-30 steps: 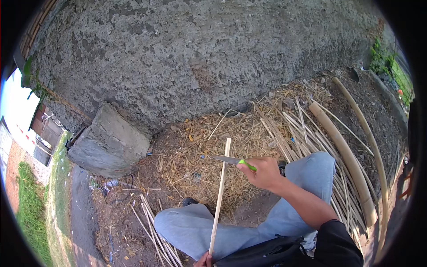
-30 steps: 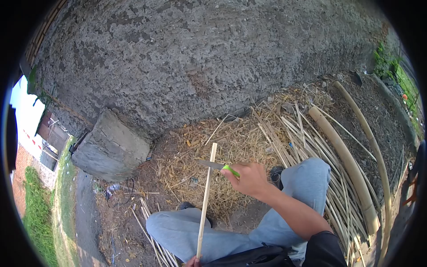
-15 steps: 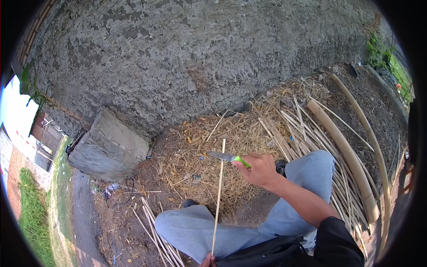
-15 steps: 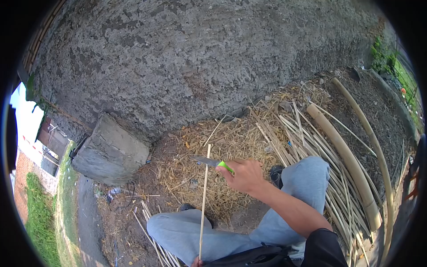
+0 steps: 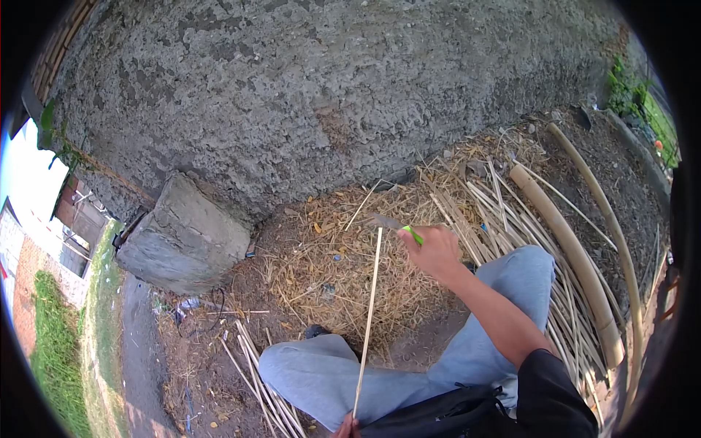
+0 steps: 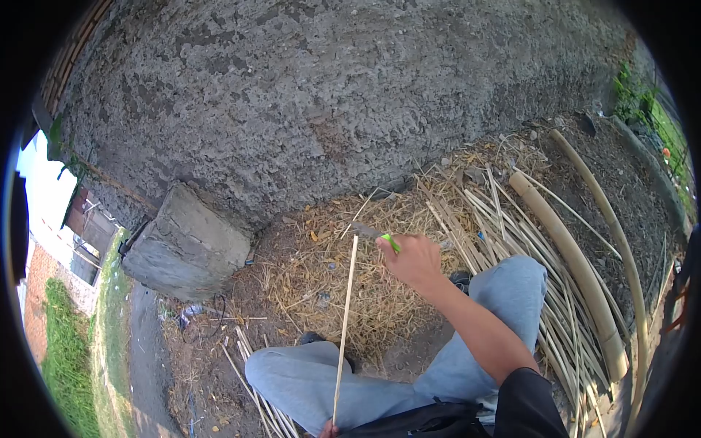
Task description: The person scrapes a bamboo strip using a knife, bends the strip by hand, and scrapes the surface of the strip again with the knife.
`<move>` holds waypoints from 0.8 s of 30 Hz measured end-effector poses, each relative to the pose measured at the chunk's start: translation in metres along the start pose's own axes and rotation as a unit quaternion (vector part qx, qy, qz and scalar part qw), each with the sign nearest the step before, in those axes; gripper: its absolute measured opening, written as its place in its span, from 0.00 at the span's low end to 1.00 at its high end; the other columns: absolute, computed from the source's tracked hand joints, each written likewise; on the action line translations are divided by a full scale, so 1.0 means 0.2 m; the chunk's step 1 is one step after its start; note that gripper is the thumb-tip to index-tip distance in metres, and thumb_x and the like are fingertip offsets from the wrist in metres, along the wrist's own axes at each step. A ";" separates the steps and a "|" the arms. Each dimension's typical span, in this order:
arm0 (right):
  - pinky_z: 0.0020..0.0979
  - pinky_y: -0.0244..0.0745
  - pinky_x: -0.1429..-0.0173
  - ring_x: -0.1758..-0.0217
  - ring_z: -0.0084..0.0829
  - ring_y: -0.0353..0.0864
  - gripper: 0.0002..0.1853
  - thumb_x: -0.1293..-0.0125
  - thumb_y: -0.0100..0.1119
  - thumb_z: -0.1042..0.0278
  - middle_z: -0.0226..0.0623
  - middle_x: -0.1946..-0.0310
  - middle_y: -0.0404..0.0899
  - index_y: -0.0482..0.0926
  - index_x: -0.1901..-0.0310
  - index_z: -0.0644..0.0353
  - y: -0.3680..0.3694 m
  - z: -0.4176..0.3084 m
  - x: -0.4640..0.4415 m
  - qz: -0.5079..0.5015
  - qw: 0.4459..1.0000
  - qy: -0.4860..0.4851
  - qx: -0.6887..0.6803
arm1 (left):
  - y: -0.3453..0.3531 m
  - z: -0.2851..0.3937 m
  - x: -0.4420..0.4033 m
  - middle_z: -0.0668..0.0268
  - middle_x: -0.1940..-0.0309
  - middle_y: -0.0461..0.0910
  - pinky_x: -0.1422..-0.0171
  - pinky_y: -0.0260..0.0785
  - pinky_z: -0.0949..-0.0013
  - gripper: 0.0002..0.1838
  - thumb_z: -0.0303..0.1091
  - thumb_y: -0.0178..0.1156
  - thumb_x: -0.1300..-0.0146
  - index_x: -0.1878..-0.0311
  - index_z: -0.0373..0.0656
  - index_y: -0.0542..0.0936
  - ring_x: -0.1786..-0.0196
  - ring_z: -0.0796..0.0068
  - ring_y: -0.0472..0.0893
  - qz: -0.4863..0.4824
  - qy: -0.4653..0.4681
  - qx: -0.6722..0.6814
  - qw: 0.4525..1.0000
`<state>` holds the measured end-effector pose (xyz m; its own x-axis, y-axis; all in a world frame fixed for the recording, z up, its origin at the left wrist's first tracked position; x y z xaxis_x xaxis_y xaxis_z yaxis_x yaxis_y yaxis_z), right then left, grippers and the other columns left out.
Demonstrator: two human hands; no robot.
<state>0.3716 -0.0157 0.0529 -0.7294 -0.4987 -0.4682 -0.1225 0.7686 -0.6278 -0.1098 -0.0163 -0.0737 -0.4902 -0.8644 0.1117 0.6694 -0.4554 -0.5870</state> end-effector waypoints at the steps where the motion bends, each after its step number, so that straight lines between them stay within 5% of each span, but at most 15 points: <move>1: 0.36 0.62 0.82 0.88 0.35 0.70 0.22 0.31 0.58 0.47 0.39 0.87 0.75 0.85 0.72 0.58 0.02 0.07 -0.02 -0.053 0.995 0.078 0.036 | -0.02 0.14 -0.02 0.56 0.67 0.85 0.66 0.71 0.66 0.17 0.35 0.51 0.25 0.43 0.35 0.80 0.71 0.70 0.76 0.018 0.042 -0.011 0.999; 5: 0.35 0.59 0.81 0.89 0.28 0.65 0.26 0.29 0.55 0.45 0.36 0.90 0.69 0.84 0.73 0.62 0.04 0.23 -0.02 -0.046 0.976 0.198 -0.084 | -0.04 0.24 -0.05 0.57 0.70 0.84 0.63 0.73 0.62 0.18 0.38 0.52 0.25 0.44 0.34 0.79 0.71 0.69 0.77 0.034 0.120 -0.069 0.990; 7: 0.32 0.56 0.79 0.87 0.20 0.61 0.25 0.27 0.54 0.48 0.27 0.91 0.63 0.85 0.69 0.64 0.13 0.25 0.08 -0.135 0.829 0.394 -0.374 | -0.04 0.22 -0.06 0.60 0.73 0.82 0.66 0.72 0.64 0.17 0.39 0.51 0.24 0.47 0.35 0.80 0.73 0.71 0.77 0.027 0.088 -0.049 0.995; 8: 0.32 0.56 0.79 0.87 0.20 0.61 0.25 0.27 0.54 0.48 0.27 0.91 0.63 0.85 0.69 0.64 0.14 0.25 0.11 -0.136 0.829 0.395 -0.372 | -0.04 0.21 -0.08 0.62 0.75 0.81 0.69 0.71 0.66 0.17 0.40 0.50 0.24 0.50 0.35 0.81 0.74 0.72 0.76 0.019 0.057 -0.029 0.998; 10: 0.33 0.53 0.80 0.87 0.18 0.57 0.23 0.26 0.52 0.51 0.22 0.88 0.61 0.86 0.67 0.64 0.10 0.11 0.12 -0.103 0.914 0.197 -0.340 | -0.06 0.21 -0.11 0.66 0.77 0.78 0.73 0.67 0.70 0.17 0.40 0.49 0.24 0.53 0.37 0.82 0.77 0.76 0.74 -0.032 -0.004 0.071 0.997; 12: 0.32 0.56 0.80 0.87 0.22 0.61 0.21 0.27 0.54 0.52 0.26 0.87 0.67 0.86 0.66 0.62 0.08 0.02 0.19 -0.154 0.934 0.193 -0.259 | -0.07 0.23 -0.13 0.69 0.79 0.76 0.76 0.63 0.74 0.17 0.41 0.49 0.23 0.56 0.38 0.82 0.79 0.80 0.72 -0.081 -0.060 0.169 0.981; 14: 0.33 0.61 0.80 0.87 0.27 0.68 0.17 0.31 0.60 0.54 0.32 0.84 0.74 0.86 0.65 0.62 0.05 -0.16 0.23 -0.128 0.973 -0.031 -0.189 | -0.06 0.23 -0.13 0.76 0.83 0.69 0.79 0.53 0.79 0.18 0.42 0.49 0.24 0.61 0.41 0.82 0.82 0.87 0.64 -0.117 -0.153 0.263 0.945; 17: 0.36 0.68 0.81 0.84 0.35 0.77 0.15 0.36 0.65 0.54 0.37 0.82 0.79 0.86 0.67 0.59 0.02 -0.27 0.27 -0.081 0.974 -0.129 -0.169 | -0.08 0.27 -0.14 0.77 0.85 0.66 0.80 0.51 0.78 0.18 0.43 0.51 0.24 0.63 0.41 0.83 0.83 0.87 0.62 -0.117 -0.129 0.212 0.962; 24: 0.32 0.67 0.84 0.85 0.32 0.77 0.13 0.38 0.66 0.54 0.31 0.78 0.81 0.86 0.69 0.55 0.00 -0.31 0.32 -0.033 0.968 -0.204 -0.142 | -0.03 0.30 -0.12 0.78 0.85 0.66 0.79 0.50 0.77 0.20 0.46 0.53 0.26 0.60 0.40 0.86 0.83 0.87 0.61 -0.129 -0.152 0.209 0.957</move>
Point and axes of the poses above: each hand's wrist, its own x-axis away from the middle knuckle, its own y-axis out of the palm, z = x × y, the point moved 6 cm from there along -x, towards the middle knuckle
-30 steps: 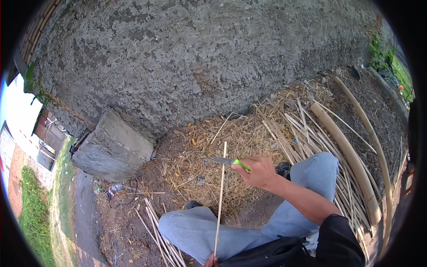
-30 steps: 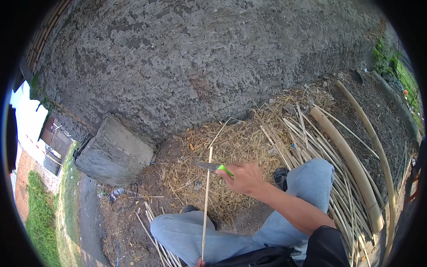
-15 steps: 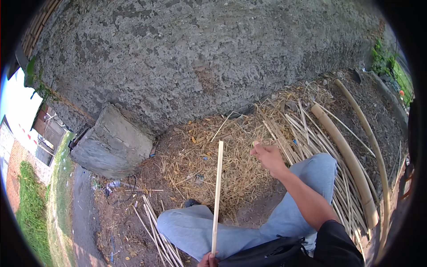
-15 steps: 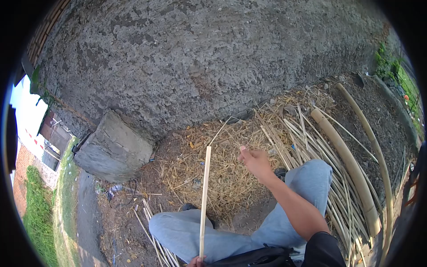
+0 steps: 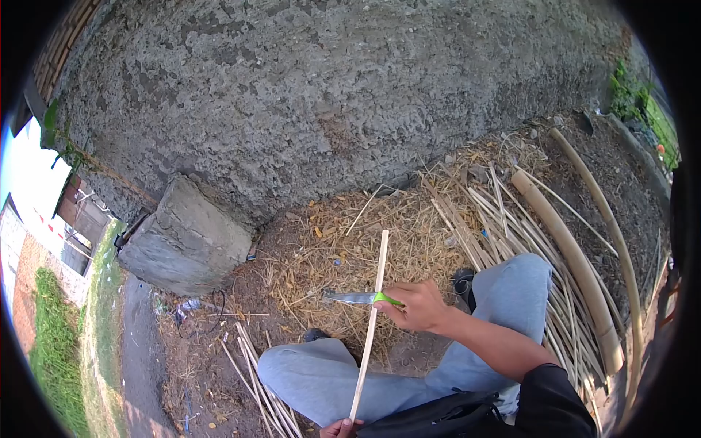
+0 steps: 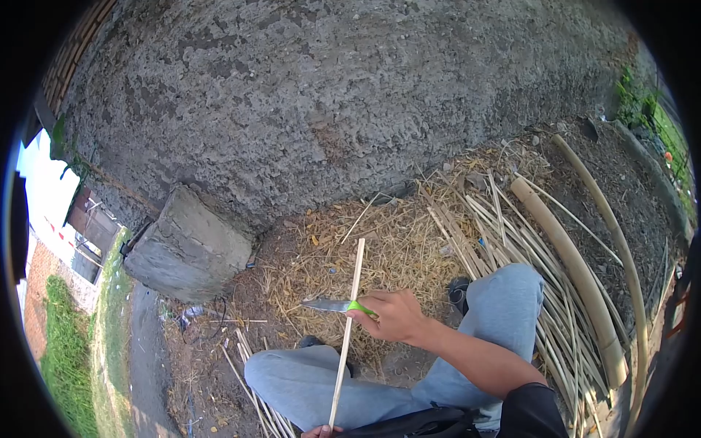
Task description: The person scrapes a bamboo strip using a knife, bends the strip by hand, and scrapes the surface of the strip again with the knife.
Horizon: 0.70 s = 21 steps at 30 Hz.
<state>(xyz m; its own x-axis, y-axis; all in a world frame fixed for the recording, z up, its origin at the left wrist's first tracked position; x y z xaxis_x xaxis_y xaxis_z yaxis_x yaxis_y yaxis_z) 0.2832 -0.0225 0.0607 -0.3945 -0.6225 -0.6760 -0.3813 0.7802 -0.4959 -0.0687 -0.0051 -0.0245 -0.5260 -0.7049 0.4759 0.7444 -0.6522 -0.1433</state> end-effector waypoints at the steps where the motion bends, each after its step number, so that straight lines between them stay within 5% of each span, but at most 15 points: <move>1: 0.32 0.66 0.84 0.85 0.32 0.76 0.13 0.38 0.67 0.53 0.30 0.79 0.81 0.86 0.68 0.55 0.00 0.00 0.00 -0.001 1.000 -0.004 0.005 | 0.01 0.01 0.00 0.78 0.85 0.66 0.79 0.50 0.77 0.20 0.46 0.54 0.26 0.58 0.39 0.86 0.83 0.87 0.61 -0.001 0.017 0.008 1.000; 6: 0.31 0.64 0.85 0.86 0.31 0.75 0.14 0.38 0.67 0.52 0.28 0.80 0.80 0.86 0.69 0.54 -0.04 0.02 -0.01 -0.018 0.999 0.005 0.034 | -0.02 -0.05 -0.02 0.78 0.85 0.65 0.79 0.48 0.78 0.20 0.46 0.55 0.27 0.59 0.37 0.85 0.84 0.87 0.60 0.005 0.006 0.039 0.999; 12: 0.30 0.61 0.86 0.88 0.26 0.71 0.12 0.41 0.70 0.55 0.27 0.82 0.77 0.85 0.68 0.56 -0.03 -0.07 0.01 -0.033 0.995 -0.099 0.007 | -0.06 -0.10 -0.01 0.79 0.84 0.64 0.80 0.46 0.78 0.19 0.43 0.56 0.28 0.64 0.36 0.84 0.84 0.88 0.57 -0.035 -0.072 0.120 0.990; 21: 0.32 0.64 0.85 0.86 0.31 0.75 0.15 0.37 0.64 0.48 0.27 0.83 0.78 0.86 0.71 0.48 0.02 0.06 -0.04 -0.022 0.997 0.008 0.067 | -0.03 -0.07 0.00 0.78 0.85 0.63 0.81 0.45 0.77 0.16 0.42 0.57 0.29 0.65 0.37 0.82 0.85 0.86 0.57 -0.021 -0.101 0.098 0.990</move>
<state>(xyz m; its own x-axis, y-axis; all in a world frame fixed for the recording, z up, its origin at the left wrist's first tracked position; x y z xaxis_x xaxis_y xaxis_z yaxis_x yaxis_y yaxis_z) 0.2949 -0.0145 0.0569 -0.3928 -0.6566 -0.6439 -0.2835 0.7525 -0.5944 -0.0794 -0.0056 -0.0363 -0.4797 -0.5959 0.6441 0.7999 -0.5986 0.0420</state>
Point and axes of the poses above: each hand's wrist, its own x-axis away from the middle knuckle, its own y-axis out of the palm, z = x × y, the point moved 6 cm from there along -x, towards the middle knuckle
